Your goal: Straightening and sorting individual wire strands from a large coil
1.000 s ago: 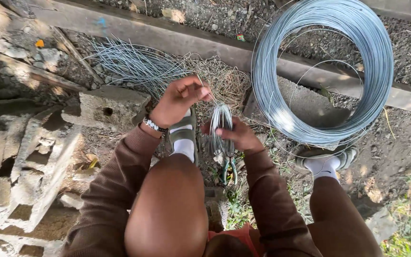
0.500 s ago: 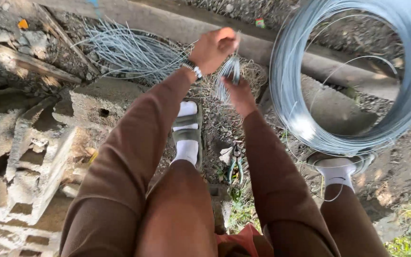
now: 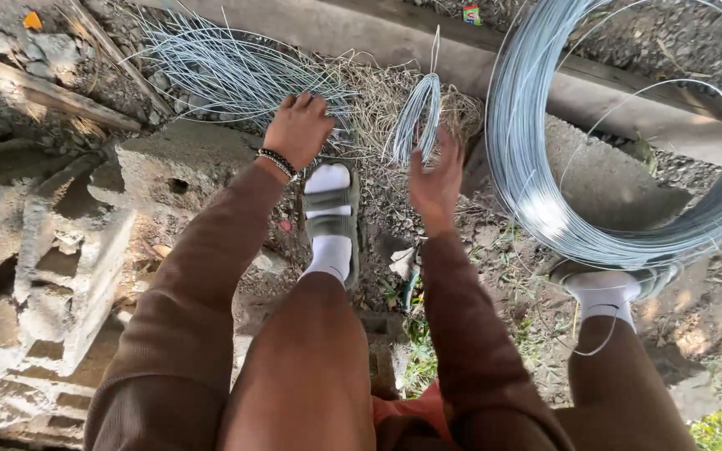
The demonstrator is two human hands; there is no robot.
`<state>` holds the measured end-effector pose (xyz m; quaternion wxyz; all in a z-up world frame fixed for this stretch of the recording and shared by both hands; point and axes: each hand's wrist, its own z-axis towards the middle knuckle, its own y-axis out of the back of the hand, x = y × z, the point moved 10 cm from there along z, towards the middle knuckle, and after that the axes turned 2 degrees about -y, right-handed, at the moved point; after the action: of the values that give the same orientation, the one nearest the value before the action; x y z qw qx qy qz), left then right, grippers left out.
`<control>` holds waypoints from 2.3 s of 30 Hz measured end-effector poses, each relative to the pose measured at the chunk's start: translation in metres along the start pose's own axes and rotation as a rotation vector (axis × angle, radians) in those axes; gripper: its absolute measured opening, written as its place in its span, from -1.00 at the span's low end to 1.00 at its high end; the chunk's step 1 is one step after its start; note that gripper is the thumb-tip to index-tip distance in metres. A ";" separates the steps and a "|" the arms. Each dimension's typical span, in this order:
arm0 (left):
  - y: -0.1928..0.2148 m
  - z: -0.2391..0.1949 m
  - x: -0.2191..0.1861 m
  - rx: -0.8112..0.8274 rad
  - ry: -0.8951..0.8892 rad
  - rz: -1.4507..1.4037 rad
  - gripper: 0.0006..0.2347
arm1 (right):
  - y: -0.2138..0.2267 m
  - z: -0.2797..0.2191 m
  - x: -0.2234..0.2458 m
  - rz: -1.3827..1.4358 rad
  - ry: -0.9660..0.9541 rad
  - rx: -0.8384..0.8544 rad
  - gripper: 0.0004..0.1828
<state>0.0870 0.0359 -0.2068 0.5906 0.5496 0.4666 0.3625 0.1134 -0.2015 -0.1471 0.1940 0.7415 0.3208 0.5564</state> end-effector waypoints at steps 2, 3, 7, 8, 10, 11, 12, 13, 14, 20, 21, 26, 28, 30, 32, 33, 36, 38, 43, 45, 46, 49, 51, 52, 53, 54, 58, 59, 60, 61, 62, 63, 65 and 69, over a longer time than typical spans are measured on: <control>0.012 0.008 -0.007 -0.033 0.009 -0.043 -0.91 | 0.004 -0.018 0.022 -0.028 0.074 0.000 -0.53; 0.019 0.007 -0.013 -0.045 0.010 -0.096 -0.91 | 0.006 -0.034 0.034 -0.055 0.125 0.007 -0.56; -0.039 -0.002 -0.010 0.276 -0.017 0.154 -0.85 | 0.015 -0.065 0.066 -0.048 0.202 0.036 -0.56; -0.077 -0.011 0.002 0.420 0.022 0.162 -0.77 | 0.008 -0.065 0.064 -0.038 0.182 0.115 -0.60; -0.090 -0.029 -0.004 0.555 0.053 0.144 -0.68 | 0.004 -0.087 0.062 -0.056 0.150 0.190 -0.64; -0.048 -0.016 -0.016 0.392 0.009 0.181 -0.88 | 0.008 -0.092 0.070 -0.081 0.208 0.181 -0.62; -0.005 -0.006 -0.028 0.228 -0.031 0.218 -0.88 | 0.012 -0.098 0.077 -0.108 0.266 0.172 -0.60; 0.003 -0.002 -0.037 0.219 -0.043 0.214 -0.88 | 0.017 -0.099 0.078 -0.115 0.260 0.160 -0.60; 0.020 0.004 -0.047 0.122 -0.058 0.142 -0.90 | 0.020 -0.102 0.080 -0.119 0.274 0.170 -0.62; -0.082 -0.040 -0.023 0.599 0.020 0.205 -0.82 | 0.025 -0.121 0.080 -0.099 0.287 0.291 -0.63; -0.133 -0.055 -0.012 0.710 -0.014 0.303 -0.71 | 0.021 -0.135 0.070 -0.111 0.259 0.343 -0.62; -0.095 -0.047 0.000 0.769 -0.016 0.382 -0.69 | 0.021 -0.147 0.052 -0.118 0.212 0.344 -0.61; -0.056 -0.037 -0.020 0.775 -0.039 0.379 -0.66 | 0.032 -0.147 0.056 -0.111 0.216 0.349 -0.60; 0.023 -0.013 -0.063 0.667 -0.096 0.213 -0.78 | 0.062 -0.136 0.081 -0.328 0.404 0.129 -0.50; 0.087 0.006 -0.097 0.403 -0.146 0.112 -0.84 | 0.105 -0.131 0.131 -0.454 0.435 0.108 -0.51; 0.135 0.022 -0.118 0.126 -0.198 0.009 -0.87 | 0.129 -0.127 0.157 -0.588 0.465 0.076 -0.51; 0.265 0.037 -0.177 0.113 -0.413 -0.490 -0.87 | 0.161 -0.123 0.160 -0.782 0.663 -0.058 -0.46; 0.331 0.042 -0.197 0.083 -0.412 -0.599 -0.87 | 0.198 -0.133 0.181 -0.689 0.626 -0.109 -0.54; 0.417 0.058 -0.212 0.060 -0.374 -0.753 -0.84 | 0.303 -0.133 0.171 -0.334 0.639 -0.359 -0.84; 0.421 0.066 -0.206 0.071 -0.308 -0.813 -0.86 | 0.343 -0.136 0.154 -0.189 0.587 -0.385 -0.74; 0.426 0.066 -0.217 0.082 -0.320 -0.806 -0.86 | 0.351 -0.143 0.156 -0.182 0.576 -0.397 -0.74; 0.422 0.078 -0.235 0.103 -0.188 -0.771 -0.81 | 0.357 -0.154 0.157 -0.451 0.545 -0.404 -0.81; 0.407 0.085 -0.258 0.173 -0.261 -0.921 -0.81 | 0.352 -0.158 0.154 -0.443 0.632 -0.432 -0.77; 0.399 0.088 -0.264 0.182 -0.261 -0.922 -0.81 | 0.351 -0.161 0.159 -0.441 0.624 -0.430 -0.77; 0.391 0.090 -0.274 0.222 -0.286 -0.968 -0.82 | 0.350 -0.170 0.169 -0.448 0.661 -0.456 -0.83; 0.383 0.092 -0.283 0.262 -0.312 -1.013 -0.83 | 0.349 -0.178 0.178 -0.455 0.697 -0.481 -0.85; 0.368 0.099 -0.292 0.383 -0.204 -1.309 -0.79 | 0.354 -0.180 0.173 -0.459 0.672 -0.531 -0.87; 0.369 0.099 -0.290 0.394 -0.147 -1.308 -0.78 | 0.357 -0.183 0.180 -0.421 0.664 -0.539 -0.92; 0.370 0.098 -0.287 0.406 -0.090 -1.306 -0.77 | 0.360 -0.187 0.188 -0.384 0.656 -0.547 -0.93; 0.371 0.099 -0.288 0.408 -0.089 -1.305 -0.77 | 0.361 -0.188 0.188 -0.382 0.654 -0.548 -0.93; 0.373 0.100 -0.291 0.403 -0.119 -1.302 -0.76 | 0.361 -0.190 0.190 -0.394 0.661 -0.561 -0.92; 0.376 0.100 -0.294 0.396 -0.148 -1.299 -0.76 | 0.362 -0.192 0.191 -0.408 0.670 -0.575 -0.90; 0.379 0.100 -0.297 0.376 -0.159 -1.288 -0.76 | 0.364 -0.191 0.188 -0.419 0.654 -0.581 -0.90; 0.378 0.103 -0.301 0.336 -0.187 -1.258 -0.76 | 0.366 -0.191 0.185 -0.432 0.642 -0.601 -0.92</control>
<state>0.1263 -0.2293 0.2088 0.6340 0.2860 0.6959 -0.1789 0.0590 -0.3497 0.2765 0.4015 0.3602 0.3360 0.7721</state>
